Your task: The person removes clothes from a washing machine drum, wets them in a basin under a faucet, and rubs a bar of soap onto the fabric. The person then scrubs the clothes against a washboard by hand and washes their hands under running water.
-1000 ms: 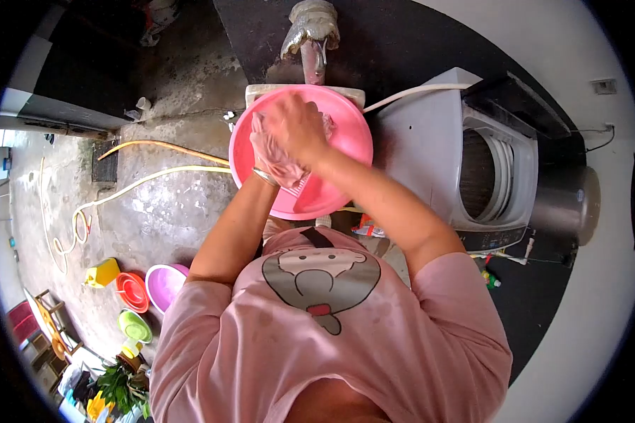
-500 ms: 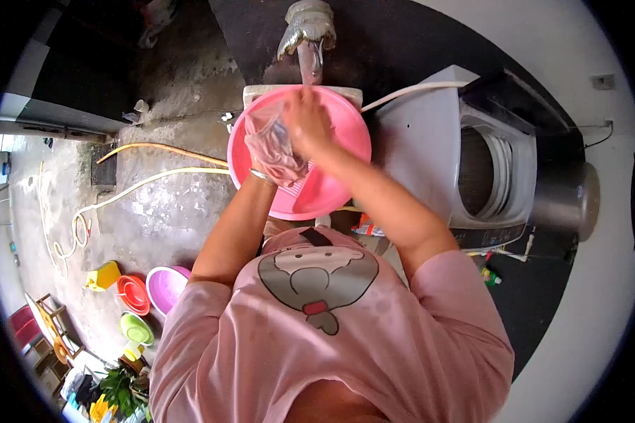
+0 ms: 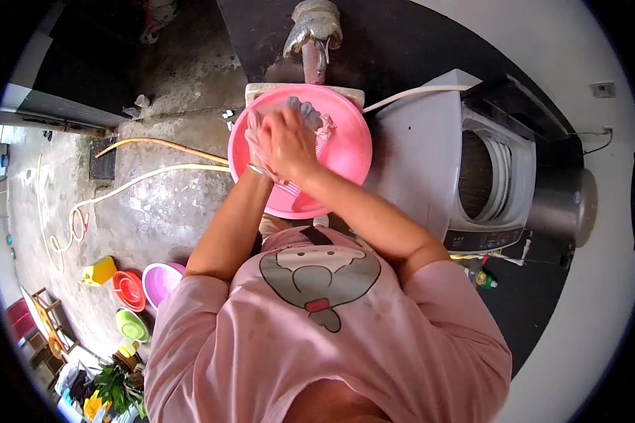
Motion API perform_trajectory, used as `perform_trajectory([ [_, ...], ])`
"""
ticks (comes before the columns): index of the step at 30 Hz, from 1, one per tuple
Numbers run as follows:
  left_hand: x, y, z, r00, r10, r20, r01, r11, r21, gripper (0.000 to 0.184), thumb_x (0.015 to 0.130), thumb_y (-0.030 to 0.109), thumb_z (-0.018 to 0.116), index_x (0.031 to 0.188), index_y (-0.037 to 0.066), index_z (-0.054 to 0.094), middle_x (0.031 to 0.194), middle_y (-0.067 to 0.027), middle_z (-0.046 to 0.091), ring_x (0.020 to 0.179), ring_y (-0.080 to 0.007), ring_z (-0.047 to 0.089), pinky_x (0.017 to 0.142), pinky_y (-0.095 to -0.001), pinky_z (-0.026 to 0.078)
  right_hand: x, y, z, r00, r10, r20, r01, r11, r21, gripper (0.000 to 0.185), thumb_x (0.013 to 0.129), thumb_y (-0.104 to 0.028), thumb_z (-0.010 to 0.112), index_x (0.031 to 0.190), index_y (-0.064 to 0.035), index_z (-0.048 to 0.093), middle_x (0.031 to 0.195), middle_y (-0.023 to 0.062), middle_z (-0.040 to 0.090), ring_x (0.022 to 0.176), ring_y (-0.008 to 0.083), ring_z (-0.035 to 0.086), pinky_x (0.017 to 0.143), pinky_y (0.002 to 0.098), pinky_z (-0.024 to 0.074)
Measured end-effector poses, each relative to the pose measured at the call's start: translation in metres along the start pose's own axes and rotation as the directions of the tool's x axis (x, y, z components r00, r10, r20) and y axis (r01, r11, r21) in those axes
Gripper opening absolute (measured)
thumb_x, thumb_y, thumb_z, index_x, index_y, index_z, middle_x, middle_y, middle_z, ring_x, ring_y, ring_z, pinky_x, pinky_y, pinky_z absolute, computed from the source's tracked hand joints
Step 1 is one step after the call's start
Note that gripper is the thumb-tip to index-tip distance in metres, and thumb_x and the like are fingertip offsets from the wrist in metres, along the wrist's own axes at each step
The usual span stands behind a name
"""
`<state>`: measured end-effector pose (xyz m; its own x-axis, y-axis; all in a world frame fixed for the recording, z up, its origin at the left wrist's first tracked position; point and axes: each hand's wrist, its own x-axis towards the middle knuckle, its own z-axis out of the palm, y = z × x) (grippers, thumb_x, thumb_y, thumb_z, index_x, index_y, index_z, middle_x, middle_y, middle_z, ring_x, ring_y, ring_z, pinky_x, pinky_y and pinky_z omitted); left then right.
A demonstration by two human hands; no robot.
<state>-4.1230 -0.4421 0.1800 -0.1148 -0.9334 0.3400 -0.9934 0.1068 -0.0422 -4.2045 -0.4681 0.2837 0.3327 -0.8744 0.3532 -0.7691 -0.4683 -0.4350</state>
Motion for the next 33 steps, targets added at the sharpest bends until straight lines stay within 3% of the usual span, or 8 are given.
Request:
perform_trajectory([
  [4, 0.018, -0.002, -0.122, 0.894, -0.060, 0.444, 0.447, 0.187, -0.875, 0.061, 0.083, 0.059, 0.037, 0.118, 0.010, 0.047, 0.120, -0.0122, 0.050, 0.107, -0.0293, 0.049, 0.090, -0.0439, 0.039, 0.018, 0.004, -0.012, 0.996, 0.084, 0.035, -0.086, 0.992, 0.088, 0.022, 0.079, -0.029, 0.058, 0.090, -0.0107, 0.060, 0.097, 0.0127, 0.052, 0.088, 0.0325, 0.054, 0.075, 0.0445, 0.0457],
  [7, 0.011, -0.001, -0.121, 0.819, 0.150, 0.553, 0.201, -0.979, -0.032, 0.051, 0.084, 0.046, 0.044, 0.116, 0.006, 0.046, 0.118, -0.0114, 0.051, 0.109, -0.0269, 0.049, 0.090, -0.0430, 0.042, 0.022, 0.021, -0.019, 0.944, 0.267, 0.195, -0.279, 0.959, 0.038, 0.025, 0.079, -0.027, 0.063, 0.096, -0.0093, 0.060, 0.100, 0.0117, 0.056, 0.094, 0.0237, 0.057, 0.069, 0.0353, 0.0493],
  [9, 0.011, -0.009, -0.120, 0.918, 0.028, 0.397, 0.341, -0.566, -0.750, 0.058, 0.085, 0.054, 0.037, 0.118, 0.006, 0.043, 0.116, -0.0122, 0.052, 0.105, -0.0284, 0.051, 0.088, -0.0427, 0.044, 0.014, 0.041, -0.018, 0.862, 0.336, 0.379, -0.472, 0.807, 0.356, 0.039, 0.075, -0.035, 0.066, 0.101, -0.0063, 0.059, 0.105, 0.0143, 0.057, 0.096, 0.0274, 0.057, 0.076, 0.0354, 0.0472],
  [15, 0.013, -0.006, -0.082, 0.644, -0.083, 0.761, 0.335, -0.863, -0.378, 0.041, 0.088, 0.050, 0.046, 0.105, 0.012, 0.047, 0.085, -0.0039, 0.052, 0.082, -0.0186, 0.053, 0.075, -0.0343, 0.045, -0.035, 0.007, -0.033, 0.879, -0.033, 0.475, -0.371, 0.576, 0.728, 0.031, 0.076, -0.020, 0.068, 0.097, 0.0019, 0.060, 0.085, 0.0061, 0.062, 0.071, 0.0120, 0.059, 0.066, 0.0253, 0.0474],
  [23, -0.010, -0.012, -0.086, 0.819, 0.095, 0.566, 0.295, -0.916, -0.273, 0.020, 0.082, 0.026, 0.049, 0.095, 0.012, 0.055, 0.085, -0.0029, 0.057, 0.085, -0.0171, 0.054, 0.075, -0.0320, 0.043, -0.018, 0.026, -0.047, 0.694, -0.111, 0.711, -0.713, 0.035, 0.701, 0.010, 0.078, -0.002, 0.051, 0.086, 0.0004, 0.057, 0.072, 0.0084, 0.061, 0.061, 0.0156, 0.061, 0.056, 0.0282, 0.0505],
  [30, -0.046, -0.016, -0.003, 0.883, -0.102, 0.458, 0.192, -0.811, -0.552, 0.041, 0.091, 0.029, 0.033, 0.122, 0.007, 0.047, 0.120, -0.0110, 0.053, 0.112, -0.0273, 0.048, 0.098, -0.0434, 0.034, -0.026, -0.037, -0.079, 0.805, -0.528, 0.269, 0.049, 0.512, 0.857, 0.014, 0.073, -0.005, 0.063, 0.084, 0.0028, 0.058, 0.082, 0.0150, 0.062, 0.081, 0.0231, 0.061, 0.076, 0.0348, 0.0465],
  [32, -0.036, -0.017, -0.004, 0.790, 0.273, 0.549, -0.193, -0.739, 0.645, 0.056, 0.092, 0.040, 0.028, 0.135, 0.005, 0.032, 0.140, -0.0145, 0.032, 0.129, -0.0243, 0.030, 0.108, -0.0397, 0.022, -0.041, -0.057, -0.098, 0.658, -0.521, 0.544, -0.059, 0.685, 0.727, 0.018, 0.072, -0.012, 0.066, 0.083, 0.0012, 0.059, 0.089, 0.0157, 0.060, 0.095, 0.0262, 0.057, 0.087, 0.0373, 0.0398],
  [33, -0.017, -0.009, -0.048, 0.760, 0.187, 0.623, -0.059, -0.934, 0.353, 0.056, 0.092, 0.041, 0.027, 0.135, 0.005, 0.032, 0.140, -0.0146, 0.031, 0.130, -0.0242, 0.030, 0.108, -0.0390, 0.021, -0.049, -0.049, -0.081, 0.669, -0.580, 0.464, -0.003, 0.622, 0.783, 0.022, 0.072, -0.018, 0.068, 0.083, -0.0018, 0.059, 0.095, 0.0146, 0.057, 0.094, 0.0284, 0.056, 0.083, 0.0397, 0.0411],
])
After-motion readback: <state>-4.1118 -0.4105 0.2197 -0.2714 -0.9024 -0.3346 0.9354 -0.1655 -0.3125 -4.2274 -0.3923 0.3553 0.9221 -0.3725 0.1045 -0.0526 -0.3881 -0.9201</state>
